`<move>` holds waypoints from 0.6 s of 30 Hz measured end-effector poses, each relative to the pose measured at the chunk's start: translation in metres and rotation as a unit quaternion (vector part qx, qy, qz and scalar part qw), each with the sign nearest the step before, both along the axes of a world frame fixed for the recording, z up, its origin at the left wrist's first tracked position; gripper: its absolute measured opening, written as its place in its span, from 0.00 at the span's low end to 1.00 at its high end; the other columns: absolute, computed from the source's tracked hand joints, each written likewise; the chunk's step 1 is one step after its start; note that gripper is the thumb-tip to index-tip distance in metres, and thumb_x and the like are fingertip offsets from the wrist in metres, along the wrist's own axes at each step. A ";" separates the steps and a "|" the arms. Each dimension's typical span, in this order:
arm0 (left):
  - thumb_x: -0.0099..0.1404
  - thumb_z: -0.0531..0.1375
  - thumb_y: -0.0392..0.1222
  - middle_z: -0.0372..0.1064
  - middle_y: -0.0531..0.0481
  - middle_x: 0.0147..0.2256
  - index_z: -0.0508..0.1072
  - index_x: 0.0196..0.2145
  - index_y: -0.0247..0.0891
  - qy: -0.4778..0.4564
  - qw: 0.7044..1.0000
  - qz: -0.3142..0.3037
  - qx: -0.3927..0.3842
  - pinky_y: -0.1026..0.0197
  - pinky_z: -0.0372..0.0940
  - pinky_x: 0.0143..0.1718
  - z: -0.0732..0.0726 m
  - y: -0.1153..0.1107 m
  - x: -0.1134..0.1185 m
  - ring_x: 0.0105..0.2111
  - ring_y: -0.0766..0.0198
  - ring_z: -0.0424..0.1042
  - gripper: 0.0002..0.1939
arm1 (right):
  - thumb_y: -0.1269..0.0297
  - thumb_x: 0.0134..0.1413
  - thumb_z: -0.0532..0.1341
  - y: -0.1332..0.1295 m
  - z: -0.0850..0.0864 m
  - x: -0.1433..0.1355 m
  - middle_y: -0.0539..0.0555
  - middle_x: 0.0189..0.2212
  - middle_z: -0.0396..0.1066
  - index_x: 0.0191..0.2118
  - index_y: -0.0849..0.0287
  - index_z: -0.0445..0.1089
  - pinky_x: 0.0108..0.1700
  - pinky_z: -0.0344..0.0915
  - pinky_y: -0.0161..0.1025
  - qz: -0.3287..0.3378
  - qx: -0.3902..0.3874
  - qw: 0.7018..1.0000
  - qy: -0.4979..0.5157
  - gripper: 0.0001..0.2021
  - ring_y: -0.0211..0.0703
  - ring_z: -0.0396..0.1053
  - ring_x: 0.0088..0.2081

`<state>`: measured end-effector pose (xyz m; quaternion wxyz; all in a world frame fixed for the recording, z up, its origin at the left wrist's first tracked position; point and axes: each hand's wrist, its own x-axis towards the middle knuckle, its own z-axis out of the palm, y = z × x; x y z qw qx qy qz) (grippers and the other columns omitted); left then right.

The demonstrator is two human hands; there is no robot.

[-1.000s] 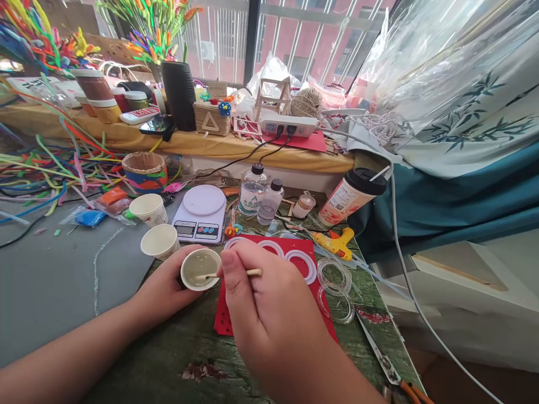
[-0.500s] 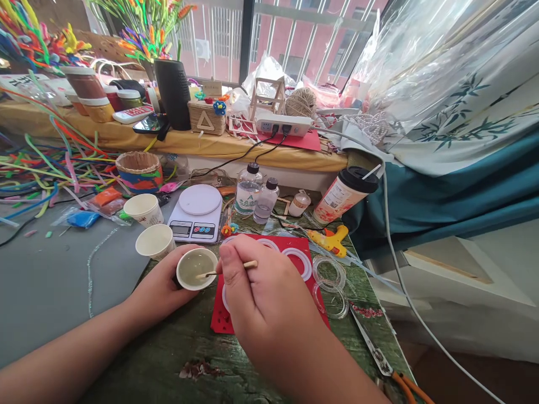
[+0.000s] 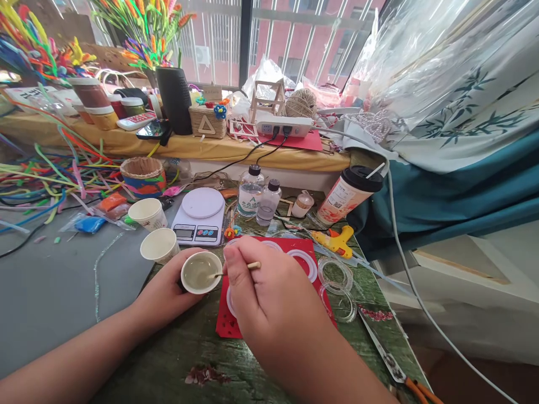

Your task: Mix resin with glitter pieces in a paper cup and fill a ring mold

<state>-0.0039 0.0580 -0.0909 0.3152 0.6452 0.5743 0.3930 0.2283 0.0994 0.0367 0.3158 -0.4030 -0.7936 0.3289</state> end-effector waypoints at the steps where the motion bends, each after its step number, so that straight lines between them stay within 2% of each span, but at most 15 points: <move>1: 0.66 0.70 0.41 0.81 0.44 0.56 0.75 0.57 0.46 0.000 1.000 -0.001 -0.003 0.45 0.77 0.57 0.000 0.000 0.000 0.54 0.47 0.81 0.22 | 0.56 0.81 0.51 0.000 0.000 -0.001 0.45 0.20 0.67 0.30 0.53 0.67 0.26 0.57 0.38 0.003 -0.002 1.000 0.002 0.23 0.37 0.64 0.23; 12: 0.66 0.69 0.40 0.81 0.44 0.55 0.74 0.58 0.45 -0.009 1.000 0.001 -0.002 0.44 0.76 0.57 0.001 0.001 0.002 0.54 0.48 0.81 0.23 | 0.54 0.81 0.50 -0.001 0.003 -0.003 0.48 0.22 0.69 0.29 0.52 0.63 0.26 0.58 0.40 0.019 -0.024 1.000 -0.004 0.23 0.40 0.66 0.24; 18: 0.65 0.69 0.40 0.80 0.42 0.56 0.74 0.57 0.44 -0.002 1.000 -0.002 -0.011 0.44 0.76 0.58 0.002 0.000 0.002 0.54 0.48 0.80 0.23 | 0.54 0.80 0.52 -0.001 -0.002 -0.004 0.48 0.22 0.71 0.29 0.52 0.64 0.25 0.58 0.40 0.007 0.002 1.000 0.004 0.22 0.40 0.67 0.23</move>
